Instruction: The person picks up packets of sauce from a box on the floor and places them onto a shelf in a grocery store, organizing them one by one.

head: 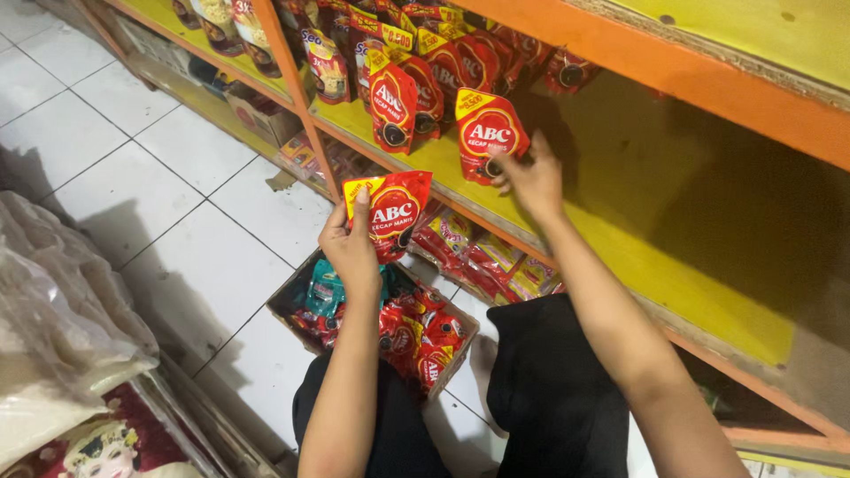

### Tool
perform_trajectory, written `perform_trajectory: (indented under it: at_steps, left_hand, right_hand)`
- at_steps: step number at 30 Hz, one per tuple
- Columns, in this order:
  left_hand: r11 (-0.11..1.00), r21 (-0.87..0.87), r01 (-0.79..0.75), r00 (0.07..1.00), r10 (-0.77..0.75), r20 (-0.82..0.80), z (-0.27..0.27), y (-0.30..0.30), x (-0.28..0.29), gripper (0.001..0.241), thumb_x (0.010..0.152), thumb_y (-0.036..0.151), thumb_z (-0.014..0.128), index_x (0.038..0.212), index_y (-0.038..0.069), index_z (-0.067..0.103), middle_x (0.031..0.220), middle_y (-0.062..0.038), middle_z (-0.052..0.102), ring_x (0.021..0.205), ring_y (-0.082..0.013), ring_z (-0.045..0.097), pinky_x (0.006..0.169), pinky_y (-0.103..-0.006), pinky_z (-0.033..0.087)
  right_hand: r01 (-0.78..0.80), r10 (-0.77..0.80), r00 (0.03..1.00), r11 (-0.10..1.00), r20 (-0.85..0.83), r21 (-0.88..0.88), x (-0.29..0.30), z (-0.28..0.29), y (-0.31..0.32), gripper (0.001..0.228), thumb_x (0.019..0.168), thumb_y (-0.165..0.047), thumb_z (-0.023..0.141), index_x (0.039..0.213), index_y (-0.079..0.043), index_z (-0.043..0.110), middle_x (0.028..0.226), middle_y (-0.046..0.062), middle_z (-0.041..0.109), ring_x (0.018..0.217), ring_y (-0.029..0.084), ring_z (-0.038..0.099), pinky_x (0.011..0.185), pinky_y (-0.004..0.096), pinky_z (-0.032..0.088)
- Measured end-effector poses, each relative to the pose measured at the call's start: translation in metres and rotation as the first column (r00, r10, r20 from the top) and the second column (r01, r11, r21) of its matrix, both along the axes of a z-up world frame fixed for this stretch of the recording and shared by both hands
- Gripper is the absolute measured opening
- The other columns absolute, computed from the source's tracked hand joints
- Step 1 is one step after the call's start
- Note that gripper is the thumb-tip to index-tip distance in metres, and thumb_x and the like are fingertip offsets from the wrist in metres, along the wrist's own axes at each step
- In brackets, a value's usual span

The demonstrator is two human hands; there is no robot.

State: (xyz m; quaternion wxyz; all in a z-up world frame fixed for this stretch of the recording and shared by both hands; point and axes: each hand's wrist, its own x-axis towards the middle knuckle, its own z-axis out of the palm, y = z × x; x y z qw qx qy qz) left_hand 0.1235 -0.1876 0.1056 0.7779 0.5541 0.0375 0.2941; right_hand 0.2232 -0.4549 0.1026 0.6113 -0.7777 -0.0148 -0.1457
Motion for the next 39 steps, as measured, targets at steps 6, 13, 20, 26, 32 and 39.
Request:
perform_trajectory:
  at_steps: [6, 13, 20, 26, 32, 39]
  left_hand:
    - [0.998, -0.064, 0.009, 0.999, -0.006, 0.048, 0.006, -0.017, 0.005, 0.024, 0.102, 0.020, 0.070, 0.106, -0.004, 0.074, 0.092, -0.002, 0.072, 0.079, -0.0039, 0.063, 0.071, -0.0223, 0.053]
    - [0.984, -0.138, 0.109, 0.994, -0.108, 0.013, 0.004, -0.037, 0.007, 0.026, 0.102, 0.020, 0.069, 0.105, -0.006, 0.073, 0.091, -0.004, 0.073, 0.075, -0.0053, 0.064, 0.068, -0.0231, 0.053]
    - [0.980, -0.152, 0.126, 0.992, -0.128, -0.001, 0.005, -0.038, 0.004, 0.027, 0.101, 0.021, 0.068, 0.108, -0.005, 0.073, 0.093, -0.004, 0.074, 0.077, -0.0054, 0.066, 0.069, -0.0226, 0.054]
    - [0.975, -0.169, 0.146, 0.989, -0.150, -0.014, 0.005, -0.029, 0.001, 0.029, 0.101, 0.021, 0.068, 0.110, -0.006, 0.073, 0.094, -0.006, 0.075, 0.077, -0.0068, 0.067, 0.070, -0.0233, 0.054]
    - [0.940, -0.272, 0.205, 0.977, -0.215, -0.005, 0.007, -0.022, -0.002, 0.029, 0.101, 0.021, 0.067, 0.114, -0.004, 0.072, 0.099, -0.007, 0.075, 0.081, -0.0082, 0.069, 0.074, -0.0253, 0.057]
    - [0.923, -0.282, 0.260, 0.966, -0.251, 0.069, 0.004, -0.024, 0.000, 0.031, 0.103, 0.020, 0.069, 0.117, -0.007, 0.072, 0.104, -0.009, 0.075, 0.087, -0.0094, 0.068, 0.078, -0.0265, 0.056]
  right_hand:
    - [0.251, -0.233, 0.968, 0.905, 0.092, -0.344, 0.006, -0.008, 0.018, 0.086, 0.071, -0.036, 0.098, 0.125, 0.007, 0.046, 0.089, 0.014, 0.074, 0.069, 0.021, 0.071, 0.065, 0.034, 0.059]
    - [0.490, -0.403, 0.867, 0.798, 0.293, -0.351, 0.050, -0.029, -0.008, 0.084, 0.074, -0.028, 0.102, 0.126, 0.006, 0.045, 0.102, 0.028, 0.070, 0.093, 0.041, 0.070, 0.080, 0.045, 0.056]
    - [0.469, -0.416, 0.871, 0.862, 0.260, -0.193, 0.095, -0.056, -0.030, 0.086, 0.078, -0.022, 0.093, 0.137, 0.007, 0.038, 0.096, 0.018, 0.074, 0.084, 0.029, 0.076, 0.073, 0.038, 0.059]
    - [0.420, -0.363, 0.890, 0.888, 0.275, -0.187, 0.111, -0.066, -0.042, 0.100, 0.083, -0.022, 0.095, 0.152, 0.007, 0.029, 0.110, 0.016, 0.074, 0.094, 0.022, 0.073, 0.082, 0.034, 0.058]
    - [0.237, -0.186, 0.815, 0.971, 0.548, -0.023, 0.048, -0.035, -0.042, 0.087, 0.094, -0.014, 0.091, 0.153, 0.000, 0.029, 0.144, 0.021, 0.044, 0.123, 0.026, 0.053, 0.091, 0.035, 0.059]
    - [-0.540, 0.551, 0.824, 0.834, -0.128, 0.115, -0.044, 0.025, 0.003, 0.065, 0.089, -0.024, 0.076, 0.148, -0.014, 0.050, 0.127, 0.000, 0.065, 0.070, 0.006, 0.066, 0.057, 0.020, 0.049]
